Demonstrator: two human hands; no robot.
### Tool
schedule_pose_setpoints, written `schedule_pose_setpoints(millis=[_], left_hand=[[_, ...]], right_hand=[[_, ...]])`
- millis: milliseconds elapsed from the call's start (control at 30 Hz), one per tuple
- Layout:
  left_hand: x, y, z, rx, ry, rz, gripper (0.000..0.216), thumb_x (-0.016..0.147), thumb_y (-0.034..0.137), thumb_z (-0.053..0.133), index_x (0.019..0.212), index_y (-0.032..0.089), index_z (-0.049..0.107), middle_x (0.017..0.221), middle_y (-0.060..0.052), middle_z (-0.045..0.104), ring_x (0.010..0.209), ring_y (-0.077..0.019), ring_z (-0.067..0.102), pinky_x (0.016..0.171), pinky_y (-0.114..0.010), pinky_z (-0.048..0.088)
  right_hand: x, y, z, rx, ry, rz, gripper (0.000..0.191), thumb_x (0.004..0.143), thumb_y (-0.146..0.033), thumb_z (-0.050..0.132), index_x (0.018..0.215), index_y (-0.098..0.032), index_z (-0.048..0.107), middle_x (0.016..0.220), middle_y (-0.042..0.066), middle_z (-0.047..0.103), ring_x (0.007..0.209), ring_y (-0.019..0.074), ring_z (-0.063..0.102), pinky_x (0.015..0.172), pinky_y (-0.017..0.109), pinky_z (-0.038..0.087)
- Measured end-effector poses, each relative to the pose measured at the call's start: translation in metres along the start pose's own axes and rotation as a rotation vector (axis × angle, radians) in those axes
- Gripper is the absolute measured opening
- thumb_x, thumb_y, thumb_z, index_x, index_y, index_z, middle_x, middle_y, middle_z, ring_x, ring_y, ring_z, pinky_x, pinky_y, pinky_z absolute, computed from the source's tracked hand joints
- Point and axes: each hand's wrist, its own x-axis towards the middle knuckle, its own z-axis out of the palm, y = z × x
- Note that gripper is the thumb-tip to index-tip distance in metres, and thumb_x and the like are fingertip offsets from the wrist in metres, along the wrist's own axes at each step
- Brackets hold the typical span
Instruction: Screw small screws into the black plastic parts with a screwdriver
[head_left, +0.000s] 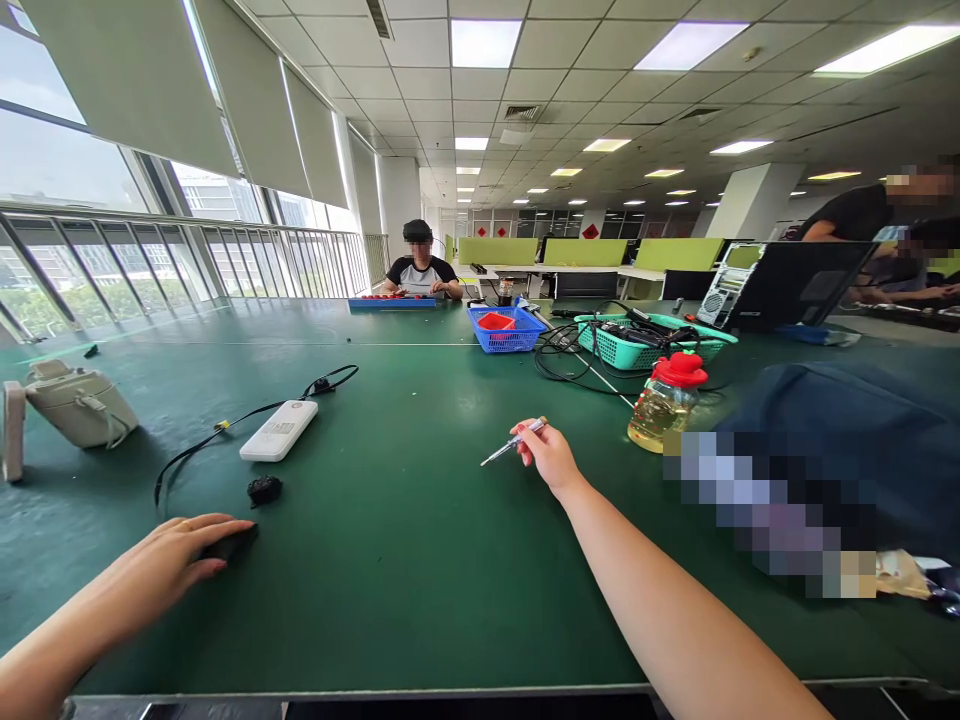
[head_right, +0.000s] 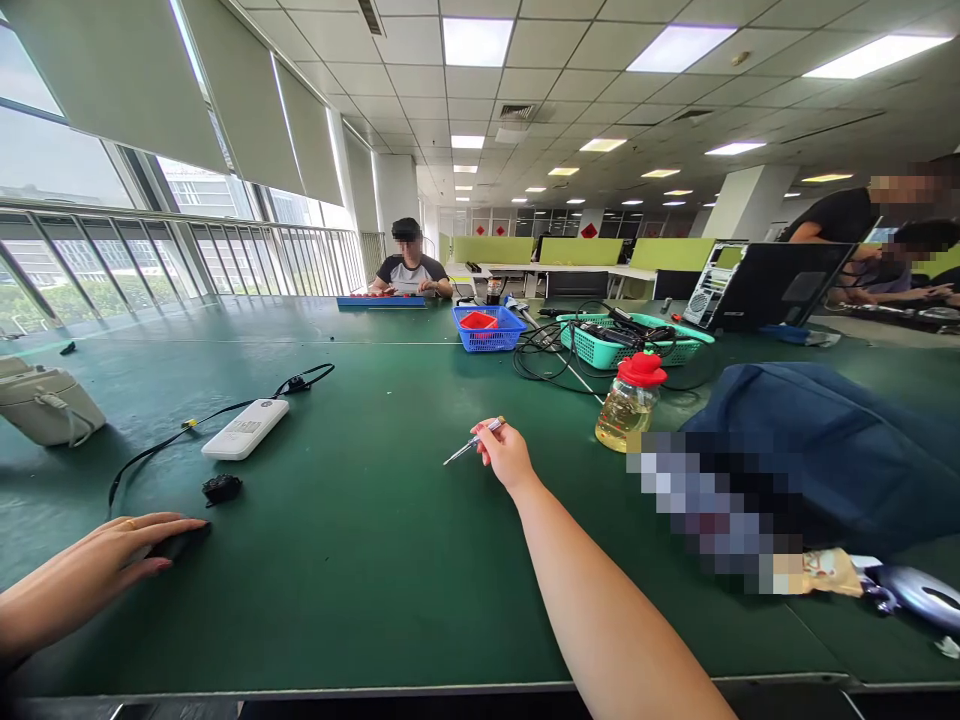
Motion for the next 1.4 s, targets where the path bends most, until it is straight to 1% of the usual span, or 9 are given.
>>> schedule_pose_setpoints(millis=[133,233,300,467,733,967,1100,1300,1400], left_hand=[[0.004,0.012,-0.002,0.1,0.144,0.009,0.049,0.08,0.044,0.032,0.115,0.034,0.066,0.118,0.0,0.07,0.116,-0.0244,0.059,0.098,-0.036,0.045],[0.016,0.018,-0.004,0.178,0.302,-0.033,0.051,0.088,0.043,0.025,0.123,0.03,0.059,0.125,-0.004,0.066,0.122,-0.0255,0.053,0.101,-0.037,0.041],[0.027,0.021,-0.006,0.247,0.341,-0.072,0.05,0.092,0.041,0.025,0.129,0.027,0.056,0.127,-0.006,0.064,0.123,-0.0261,0.051,0.102,-0.037,0.039],[0.049,0.025,-0.006,0.328,0.233,-0.032,0.043,0.095,0.034,0.035,0.13,0.024,0.057,0.13,-0.009,0.063,0.125,-0.0277,0.05,0.101,-0.039,0.038],[0.059,0.026,-0.005,0.303,0.107,-0.047,0.046,0.096,0.036,0.032,0.135,0.024,0.054,0.135,-0.01,0.059,0.123,-0.0303,0.051,0.099,-0.041,0.039],[0.066,0.025,-0.011,0.065,-0.042,-0.044,0.045,0.085,0.036,0.048,0.126,0.024,0.062,0.124,-0.008,0.068,0.114,-0.0279,0.061,0.096,-0.037,0.045],[0.064,0.069,-0.027,-0.085,-0.06,-0.003,0.05,0.076,0.04,0.06,0.124,0.027,0.066,0.116,-0.006,0.072,0.109,-0.0298,0.064,0.092,-0.037,0.048],[0.079,0.197,-0.029,-0.178,0.113,0.218,0.041,0.075,0.038,0.067,0.115,0.037,0.069,0.112,0.001,0.073,0.105,-0.0257,0.066,0.09,-0.032,0.048],[0.097,0.253,-0.017,-0.177,0.094,0.341,0.035,0.074,0.036,0.072,0.109,0.036,0.072,0.106,-0.001,0.075,0.103,-0.0264,0.066,0.091,-0.033,0.046]], right_hand=[[0.0,0.001,0.0,-0.004,0.0,-0.006,0.038,0.072,-0.054,0.067,0.077,-0.017,0.066,0.055,-0.003,0.054,0.043,0.0097,0.046,0.044,0.026,0.04],[0.001,0.002,0.0,-0.002,-0.002,-0.011,0.038,0.072,-0.055,0.067,0.077,-0.017,0.065,0.055,-0.003,0.054,0.043,0.0096,0.046,0.044,0.025,0.039],[0.001,0.002,0.0,-0.005,-0.003,-0.014,0.039,0.072,-0.055,0.067,0.077,-0.017,0.065,0.054,-0.003,0.054,0.043,0.0097,0.046,0.044,0.025,0.039],[0.0,0.0,0.0,-0.005,0.0,-0.014,0.04,0.071,-0.056,0.067,0.076,-0.017,0.065,0.054,-0.003,0.054,0.042,0.0097,0.046,0.043,0.026,0.039],[-0.002,-0.004,0.001,-0.001,-0.008,-0.003,0.038,0.071,-0.055,0.067,0.077,-0.018,0.066,0.055,-0.003,0.054,0.043,0.0098,0.046,0.045,0.026,0.04],[-0.001,-0.005,0.002,0.008,-0.015,0.001,0.038,0.071,-0.055,0.067,0.076,-0.018,0.065,0.054,-0.003,0.054,0.043,0.0098,0.045,0.045,0.026,0.041],[-0.002,-0.005,0.006,-0.002,-0.034,-0.012,0.039,0.071,-0.057,0.067,0.076,-0.018,0.065,0.054,-0.003,0.054,0.043,0.0097,0.045,0.045,0.026,0.041],[-0.008,-0.01,0.011,-0.052,-0.059,-0.05,0.041,0.073,-0.059,0.065,0.078,-0.018,0.066,0.057,-0.002,0.055,0.044,0.0104,0.047,0.045,0.026,0.041],[-0.009,-0.014,0.011,-0.078,-0.03,-0.061,0.043,0.073,-0.062,0.064,0.077,-0.019,0.065,0.055,-0.002,0.053,0.044,0.0114,0.046,0.046,0.027,0.041]])
